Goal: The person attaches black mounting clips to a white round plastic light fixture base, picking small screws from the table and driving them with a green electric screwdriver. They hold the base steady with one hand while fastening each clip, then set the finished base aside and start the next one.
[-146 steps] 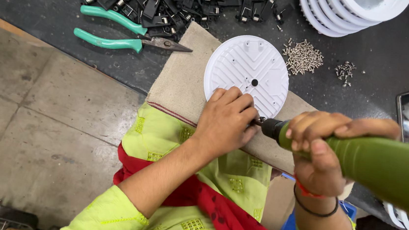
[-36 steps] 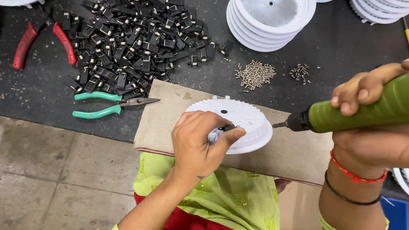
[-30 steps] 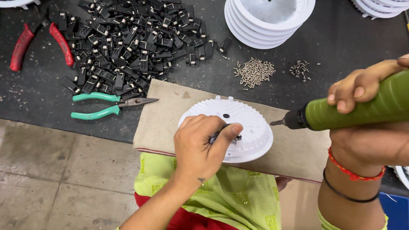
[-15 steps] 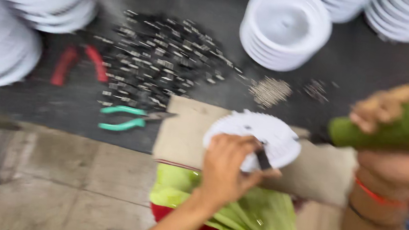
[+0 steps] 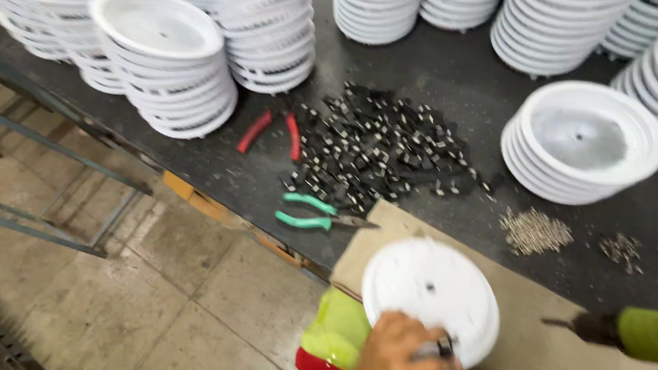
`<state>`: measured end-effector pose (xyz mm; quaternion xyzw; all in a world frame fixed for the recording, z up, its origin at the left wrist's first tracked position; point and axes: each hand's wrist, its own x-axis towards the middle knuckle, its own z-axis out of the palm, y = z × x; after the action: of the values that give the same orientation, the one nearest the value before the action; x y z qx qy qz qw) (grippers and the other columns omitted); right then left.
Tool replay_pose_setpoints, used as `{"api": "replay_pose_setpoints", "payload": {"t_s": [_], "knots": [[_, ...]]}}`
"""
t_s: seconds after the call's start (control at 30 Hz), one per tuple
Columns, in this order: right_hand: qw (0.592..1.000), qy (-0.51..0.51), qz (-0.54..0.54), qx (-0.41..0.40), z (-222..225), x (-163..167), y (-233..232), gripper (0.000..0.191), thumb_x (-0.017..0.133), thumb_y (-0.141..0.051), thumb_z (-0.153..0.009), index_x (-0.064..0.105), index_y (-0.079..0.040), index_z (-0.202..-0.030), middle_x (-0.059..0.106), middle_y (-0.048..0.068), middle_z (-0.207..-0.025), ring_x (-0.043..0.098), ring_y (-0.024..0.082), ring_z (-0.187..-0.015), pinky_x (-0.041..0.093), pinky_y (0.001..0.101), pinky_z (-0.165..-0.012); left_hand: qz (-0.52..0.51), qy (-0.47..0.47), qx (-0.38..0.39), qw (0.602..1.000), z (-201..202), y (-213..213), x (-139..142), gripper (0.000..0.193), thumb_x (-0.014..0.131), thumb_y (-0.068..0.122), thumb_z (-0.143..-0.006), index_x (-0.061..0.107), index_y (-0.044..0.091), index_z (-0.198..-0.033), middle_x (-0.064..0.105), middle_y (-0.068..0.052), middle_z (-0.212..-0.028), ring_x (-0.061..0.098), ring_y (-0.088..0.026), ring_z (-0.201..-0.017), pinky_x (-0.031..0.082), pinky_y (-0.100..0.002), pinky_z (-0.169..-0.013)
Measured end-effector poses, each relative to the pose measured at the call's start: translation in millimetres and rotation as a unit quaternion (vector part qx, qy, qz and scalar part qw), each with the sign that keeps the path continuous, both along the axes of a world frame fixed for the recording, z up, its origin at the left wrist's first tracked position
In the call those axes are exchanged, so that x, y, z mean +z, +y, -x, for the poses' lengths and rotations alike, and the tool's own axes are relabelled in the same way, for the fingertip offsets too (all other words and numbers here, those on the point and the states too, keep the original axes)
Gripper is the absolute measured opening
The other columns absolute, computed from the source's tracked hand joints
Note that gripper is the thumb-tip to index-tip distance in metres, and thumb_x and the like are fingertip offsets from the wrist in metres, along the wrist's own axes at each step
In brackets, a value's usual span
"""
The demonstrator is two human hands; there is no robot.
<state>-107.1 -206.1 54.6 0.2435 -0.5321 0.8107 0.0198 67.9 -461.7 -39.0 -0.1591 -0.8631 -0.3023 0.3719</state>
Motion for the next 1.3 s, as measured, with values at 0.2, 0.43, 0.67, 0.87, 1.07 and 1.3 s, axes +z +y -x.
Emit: {"api": "replay_pose_setpoints", "payload": {"t_s": [0.2,0.43,0.67,0.87,1.07,1.3], "knots": [[0.997,0.041,0.059,0.009,-26.9,12.6,7.3,0.079,0.049,-0.076,-0.093,0.045,-0.005,-0.129,0.058,0.016,-0.085,0.056,0.027,-0.068,0.048,0.0394,-0.065,0.000,-0.098,-0.046,0.994,25.2,3.3,-10.1,0.047,0.080,0.023,-0.085,0.068,0.016,-0.130,0.068,-0.005,-0.127,0.063,-0.031,-0.117,0.050,-0.046,-0.100],[0.994,0.061,0.074,0.060,-51.9,8.5,-4.9,0.096,0.042,-0.091,-0.086,0.047,-0.004,-0.126,0.060,0.018,-0.082,0.057,0.029,-0.068,0.048,0.0420,-0.069,-0.031,-0.129,0.059,0.989,43.6,-2.9,-3.1,0.067,0.084,0.046,-0.080,0.064,0.006,-0.130,0.056,-0.012,-0.142,0.048,-0.034,-0.138,0.030,-0.061,-0.117],[0.990,0.034,0.087,0.102,-51.8,0.3,-25.8,0.099,0.042,-0.092,-0.087,0.049,-0.001,-0.125,0.066,0.024,-0.088,0.059,0.032,-0.072,0.052,0.0457,-0.072,0.002,-0.149,0.061,0.987,55.1,-12.1,5.3,0.071,0.084,0.057,-0.075,0.065,0.009,-0.124,0.057,-0.008,-0.142,0.049,-0.030,-0.139,0.022,-0.063,-0.120],[0.986,0.006,0.084,0.143,-48.8,-7.6,-36.7,0.099,0.041,-0.091,-0.090,0.050,0.002,-0.125,0.068,0.028,-0.091,0.060,0.034,-0.073,0.052,0.0479,-0.075,-0.012,-0.153,0.072,0.985,56.5,-12.4,-0.6,0.073,0.084,0.058,-0.073,0.066,0.010,-0.125,0.057,-0.006,-0.143,0.050,-0.028,-0.139,0.023,-0.062,-0.122],[0.988,0.025,0.075,0.133,-50.7,-8.5,-48.8,0.102,0.040,-0.092,-0.086,0.049,0.002,-0.125,0.067,0.027,-0.089,0.060,0.033,-0.072,0.052,0.0480,-0.073,-0.016,-0.157,0.068,0.985,57.4,-14.9,-3.8,0.074,0.084,0.058,-0.072,0.066,0.010,-0.126,0.056,-0.006,-0.145,0.049,-0.027,-0.139,0.023,-0.062,-0.122],[0.978,0.013,0.060,0.201,-50.3,-3.3,-51.5,0.097,0.042,-0.086,-0.087,0.050,0.004,-0.125,0.067,0.030,-0.092,0.058,0.033,-0.076,0.050,0.0485,-0.073,-0.014,-0.165,0.063,0.984,56.8,-17.7,-8.6,0.074,0.087,0.053,-0.070,0.066,0.011,-0.126,0.055,-0.006,-0.145,0.048,-0.027,-0.140,0.023,-0.063,-0.122]]}}
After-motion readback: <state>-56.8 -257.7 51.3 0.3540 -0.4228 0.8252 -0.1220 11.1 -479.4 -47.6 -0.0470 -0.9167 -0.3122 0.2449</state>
